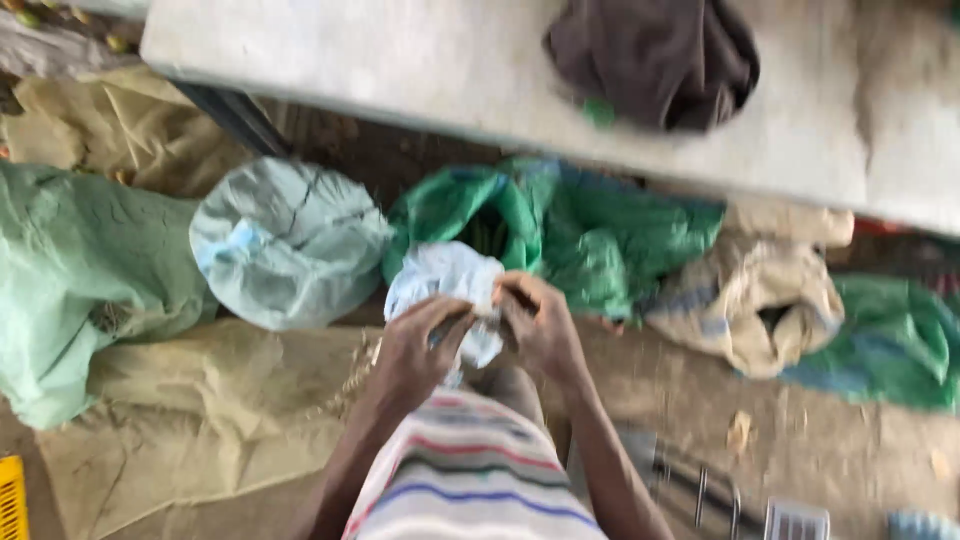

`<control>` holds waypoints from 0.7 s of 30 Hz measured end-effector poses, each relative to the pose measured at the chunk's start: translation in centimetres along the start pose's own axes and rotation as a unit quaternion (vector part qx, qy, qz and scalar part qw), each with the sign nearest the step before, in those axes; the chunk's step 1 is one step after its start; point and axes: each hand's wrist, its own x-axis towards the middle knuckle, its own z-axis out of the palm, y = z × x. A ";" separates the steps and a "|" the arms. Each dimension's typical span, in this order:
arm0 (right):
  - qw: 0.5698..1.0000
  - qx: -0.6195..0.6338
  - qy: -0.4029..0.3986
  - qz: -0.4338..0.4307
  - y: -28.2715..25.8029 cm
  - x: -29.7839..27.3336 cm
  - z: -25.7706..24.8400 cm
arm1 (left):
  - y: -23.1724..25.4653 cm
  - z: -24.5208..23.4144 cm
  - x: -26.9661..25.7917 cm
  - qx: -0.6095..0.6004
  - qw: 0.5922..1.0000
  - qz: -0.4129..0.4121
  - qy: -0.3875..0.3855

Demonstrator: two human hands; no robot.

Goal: Preparing blue plastic bags by untying and unfolding them over crates of produce.

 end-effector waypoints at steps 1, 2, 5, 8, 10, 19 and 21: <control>0.999 0.017 -0.033 0.029 1.0 0.4 -0.7 | 0.8 0.2 0.2 -0.021 1.000 -0.017 -0.009; 0.999 0.019 -0.042 0.021 1.2 2.9 -1.3 | 0.6 0.6 2.2 -0.016 1.000 -0.018 0.002; 0.992 -0.006 -0.125 -0.008 2.8 4.6 -3.1 | 0.9 3.7 2.2 -0.047 0.996 -0.059 0.047; 0.982 0.021 -0.188 -0.023 3.5 8.1 -4.9 | 1.8 5.9 4.3 -0.043 0.992 -0.077 0.086; 0.966 -0.001 -0.254 -0.053 3.7 9.1 -6.1 | 4.8 6.5 5.1 -0.084 0.971 -0.222 0.016; 0.898 0.071 -0.422 -0.104 9.7 16.5 -14.5 | 4.4 18.2 5.3 -0.306 0.802 -0.355 0.369; 0.939 -0.045 -0.317 -0.128 14.4 22.8 -17.3 | 7.2 18.9 5.7 -0.130 0.862 -0.323 0.369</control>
